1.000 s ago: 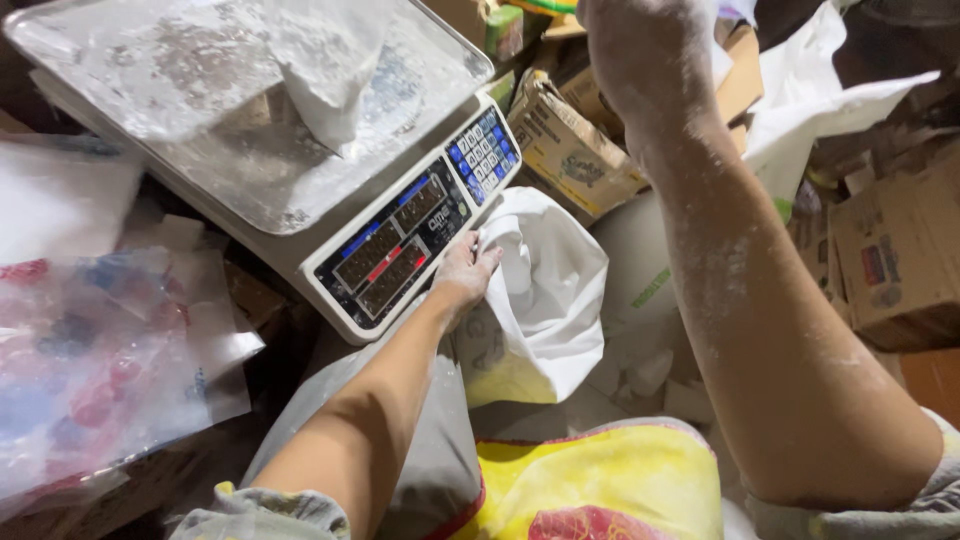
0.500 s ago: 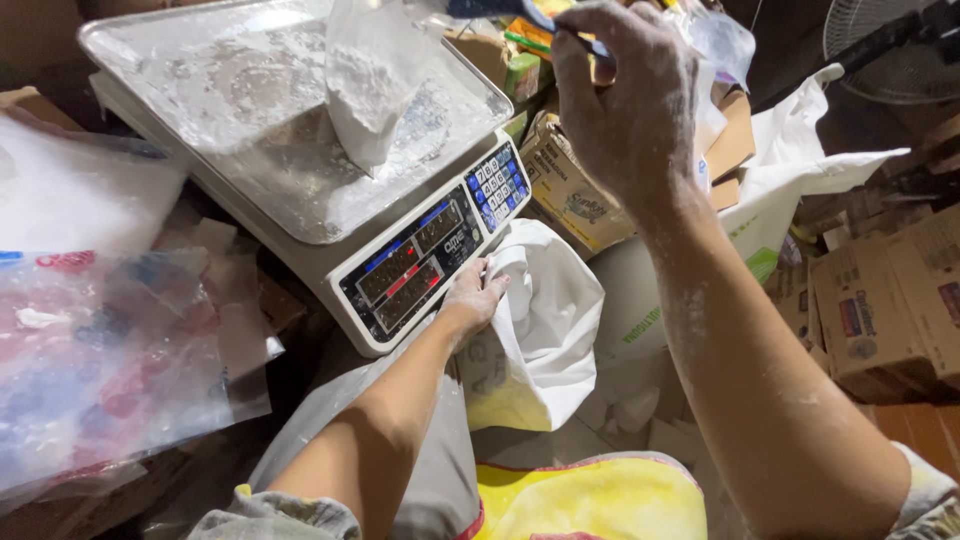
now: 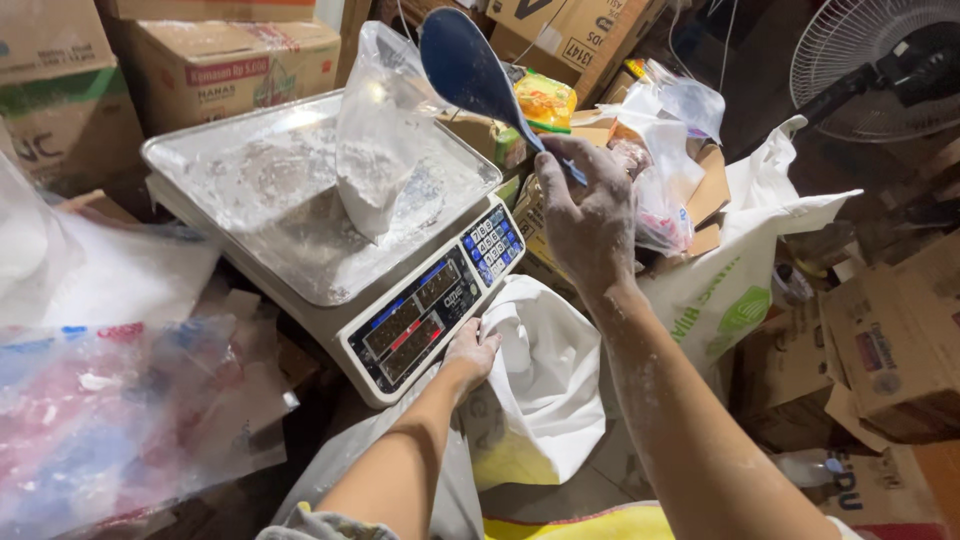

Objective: The person scoops white powder from a large sack into a small plastic bag placed on a digital scale. They repeatedly add powder, check the scale, and adjust the amount to reach a target weight.

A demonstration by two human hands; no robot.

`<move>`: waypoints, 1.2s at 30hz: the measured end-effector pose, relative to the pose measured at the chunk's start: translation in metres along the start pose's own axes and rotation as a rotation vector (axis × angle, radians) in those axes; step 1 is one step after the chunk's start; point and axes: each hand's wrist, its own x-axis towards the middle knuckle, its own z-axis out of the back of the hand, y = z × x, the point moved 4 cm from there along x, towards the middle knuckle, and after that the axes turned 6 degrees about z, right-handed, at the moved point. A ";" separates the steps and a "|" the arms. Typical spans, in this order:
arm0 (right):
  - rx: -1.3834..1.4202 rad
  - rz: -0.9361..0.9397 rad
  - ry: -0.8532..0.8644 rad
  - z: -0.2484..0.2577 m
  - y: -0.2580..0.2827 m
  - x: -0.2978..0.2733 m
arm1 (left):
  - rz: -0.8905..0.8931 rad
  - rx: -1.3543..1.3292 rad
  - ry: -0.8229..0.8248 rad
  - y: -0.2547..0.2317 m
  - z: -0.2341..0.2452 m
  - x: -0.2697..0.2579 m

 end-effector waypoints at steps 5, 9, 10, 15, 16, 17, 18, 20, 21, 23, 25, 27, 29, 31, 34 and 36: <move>0.240 -0.293 -0.047 0.011 -0.017 -0.017 | -0.032 0.082 -0.024 0.005 -0.008 0.006; 0.390 -0.501 -0.047 0.029 -0.032 -0.044 | 0.006 0.048 -0.053 0.008 -0.014 0.010; 0.342 -0.533 -0.052 0.034 -0.035 -0.053 | 0.008 0.007 -0.036 0.010 -0.015 0.010; 0.334 -0.721 -0.087 0.062 -0.062 -0.106 | 0.060 0.052 -0.003 0.003 -0.015 0.005; 0.333 -0.795 -0.091 0.066 -0.070 -0.121 | 0.111 0.068 -0.024 -0.002 -0.017 0.004; 0.331 -0.870 -0.096 0.071 -0.079 -0.136 | 0.160 0.085 -0.044 -0.007 -0.018 0.002; 0.330 -0.945 -0.101 0.076 -0.087 -0.152 | 0.161 0.016 0.003 -0.013 -0.021 -0.002; 0.292 -1.032 -0.111 0.085 -0.103 -0.184 | 0.164 -0.123 0.101 -0.019 -0.029 -0.011; 0.273 -1.074 -0.111 0.089 -0.111 -0.200 | 0.177 -0.140 0.122 -0.025 -0.033 -0.012; 0.252 -1.047 -0.101 0.097 -0.122 -0.225 | 0.197 -0.175 0.161 -0.036 -0.043 -0.012; 0.204 -1.088 -0.085 0.104 -0.132 -0.248 | 0.126 -0.353 0.240 -0.052 -0.059 -0.010; 0.126 -1.203 -0.059 0.112 -0.141 -0.271 | 0.090 -0.477 0.299 -0.059 -0.070 -0.009; 0.133 -1.264 -0.085 0.116 -0.147 -0.284 | 0.084 -0.542 0.341 -0.072 -0.076 -0.005; 0.092 -1.288 -0.083 0.121 -0.149 -0.287 | 0.094 -0.578 0.350 -0.087 -0.076 -0.005; -0.025 -1.264 -0.058 0.130 -0.146 -0.286 | 0.062 -0.539 0.380 -0.119 -0.069 -0.014; -0.084 -1.243 -0.070 0.134 -0.142 -0.282 | 0.059 -0.532 0.398 -0.144 -0.062 -0.024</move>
